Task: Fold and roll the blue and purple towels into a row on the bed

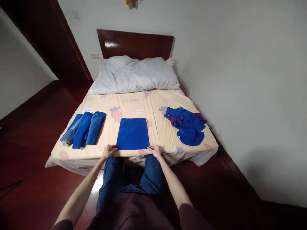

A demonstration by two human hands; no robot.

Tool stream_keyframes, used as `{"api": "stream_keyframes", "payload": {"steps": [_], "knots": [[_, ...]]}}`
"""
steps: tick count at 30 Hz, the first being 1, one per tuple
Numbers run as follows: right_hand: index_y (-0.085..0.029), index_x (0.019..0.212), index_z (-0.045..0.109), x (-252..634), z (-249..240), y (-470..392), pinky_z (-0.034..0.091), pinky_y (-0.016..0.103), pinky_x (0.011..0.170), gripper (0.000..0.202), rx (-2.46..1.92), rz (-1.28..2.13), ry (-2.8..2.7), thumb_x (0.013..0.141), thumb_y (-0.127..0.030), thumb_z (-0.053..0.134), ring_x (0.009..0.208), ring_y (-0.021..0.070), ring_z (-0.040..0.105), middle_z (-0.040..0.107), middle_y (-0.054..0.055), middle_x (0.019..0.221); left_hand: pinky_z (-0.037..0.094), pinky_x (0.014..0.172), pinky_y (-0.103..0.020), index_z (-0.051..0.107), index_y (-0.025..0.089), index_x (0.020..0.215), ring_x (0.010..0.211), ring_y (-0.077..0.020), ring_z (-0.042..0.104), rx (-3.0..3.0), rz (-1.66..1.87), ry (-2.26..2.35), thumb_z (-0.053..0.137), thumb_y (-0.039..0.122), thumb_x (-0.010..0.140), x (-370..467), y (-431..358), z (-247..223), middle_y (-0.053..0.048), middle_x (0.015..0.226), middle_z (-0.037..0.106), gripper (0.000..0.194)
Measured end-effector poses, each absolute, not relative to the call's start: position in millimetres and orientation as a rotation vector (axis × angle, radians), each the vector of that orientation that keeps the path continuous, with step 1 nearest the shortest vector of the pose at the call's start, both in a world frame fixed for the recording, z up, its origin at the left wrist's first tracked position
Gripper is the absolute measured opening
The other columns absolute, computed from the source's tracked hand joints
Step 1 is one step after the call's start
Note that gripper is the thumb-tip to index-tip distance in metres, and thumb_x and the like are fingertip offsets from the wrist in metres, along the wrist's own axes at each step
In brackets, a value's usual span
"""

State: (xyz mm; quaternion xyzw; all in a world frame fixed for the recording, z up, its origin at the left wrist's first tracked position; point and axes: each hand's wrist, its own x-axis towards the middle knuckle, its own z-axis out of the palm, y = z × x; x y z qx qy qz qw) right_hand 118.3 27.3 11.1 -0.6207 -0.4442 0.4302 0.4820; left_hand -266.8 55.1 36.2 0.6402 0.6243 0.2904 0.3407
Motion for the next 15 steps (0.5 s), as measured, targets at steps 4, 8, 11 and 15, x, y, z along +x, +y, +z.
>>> {"api": "stream_keyframes", "payload": {"steps": [4,8,11,15], "knots": [[-0.019,0.072,0.070,115,-9,23,0.057,0.038,0.078,0.052,-1.554,1.087,-0.948,0.048,-0.062,0.086,0.080,0.0276,0.074,0.077,0.011,0.079,0.059,0.088,-0.043,0.076,0.021,0.109,0.096,-0.0314,0.075,1.387,0.815,1.690,0.074,0.051,0.070,-257,44,3,-0.009,0.094,0.079,0.050],[-0.020,0.073,0.068,118,-2,36,0.058,0.037,0.077,0.051,-1.573,1.142,-0.857,0.042,-0.053,0.091,0.080,0.0275,0.074,0.077,0.008,0.075,0.060,0.086,-0.042,0.071,0.016,0.117,0.089,-0.0282,0.075,1.277,0.914,1.654,0.069,0.048,0.071,-253,52,3,-0.012,0.091,0.079,0.057],[-0.020,0.071,0.067,122,2,35,0.057,0.034,0.070,0.045,-1.581,1.138,-0.847,0.045,-0.048,0.091,0.079,0.0265,0.073,0.076,0.007,0.075,0.060,0.086,-0.041,0.071,0.016,0.115,0.088,-0.0277,0.076,1.263,0.878,1.656,0.069,0.046,0.071,-257,53,7,-0.011,0.091,0.079,0.053],[-0.019,0.069,0.066,129,2,22,0.052,0.030,0.059,0.043,-1.626,1.133,-0.841,0.044,-0.045,0.090,0.073,0.0247,0.070,0.073,0.006,0.070,0.061,0.086,-0.039,0.070,0.019,0.113,0.095,-0.0288,0.076,1.254,0.828,1.690,0.070,0.044,0.073,-267,44,4,-0.009,0.094,0.080,0.048]]}}
